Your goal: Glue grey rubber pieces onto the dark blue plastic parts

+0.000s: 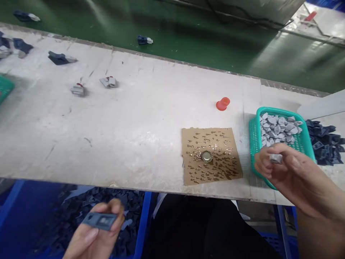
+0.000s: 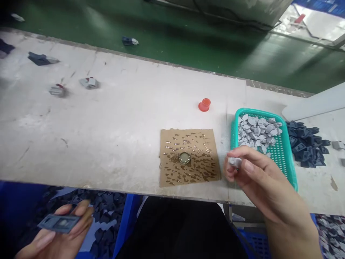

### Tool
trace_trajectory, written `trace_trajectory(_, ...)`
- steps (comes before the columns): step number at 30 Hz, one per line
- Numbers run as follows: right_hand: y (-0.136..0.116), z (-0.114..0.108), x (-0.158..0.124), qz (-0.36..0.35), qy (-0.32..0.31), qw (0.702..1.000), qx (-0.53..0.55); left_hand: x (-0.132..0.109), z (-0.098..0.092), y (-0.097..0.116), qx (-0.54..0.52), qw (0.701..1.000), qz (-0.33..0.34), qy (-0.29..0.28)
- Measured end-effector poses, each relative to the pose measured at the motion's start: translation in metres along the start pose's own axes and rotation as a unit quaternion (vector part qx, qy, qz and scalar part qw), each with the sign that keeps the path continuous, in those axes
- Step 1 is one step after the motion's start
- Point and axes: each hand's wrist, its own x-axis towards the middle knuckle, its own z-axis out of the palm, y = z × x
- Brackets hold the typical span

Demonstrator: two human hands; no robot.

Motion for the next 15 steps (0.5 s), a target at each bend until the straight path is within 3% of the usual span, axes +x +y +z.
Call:
trace_trajectory(3, 0.000, 0.015, 0.003, 0.035, -0.070, 0.997, 0.021, -0.008, 0.053, 0.006, -0.074, 0.979, 0.036, -0.186)
trace_trajectory(5, 0.002, 0.023, 0.004, 0.054, -0.104, 0.992, 0.038, -0.007, 0.086, 0.003, -0.129, 0.938, 0.044, -0.319)
trace_trajectory(7, 0.003, 0.032, 0.005, 0.069, -0.120, 0.989, 0.059, -0.005, 0.114, -0.001, -0.177, 0.899, 0.028, -0.400)
trace_trajectory(9, 0.004, 0.040, 0.006, 0.088, -0.119, 0.986, 0.078, -0.003, 0.135, -0.005, -0.201, 0.887, 0.014, -0.416)
trace_trajectory(11, 0.005, 0.048, 0.008, 0.110, -0.113, 0.983, 0.094, -0.002, 0.147, -0.010, -0.194, 0.898, 0.007, -0.395)
trace_trajectory(15, 0.009, 0.056, 0.008, 0.109, -0.073, 0.989, 0.069, -0.001, 0.151, -0.017, -0.189, 0.911, -0.020, -0.366)
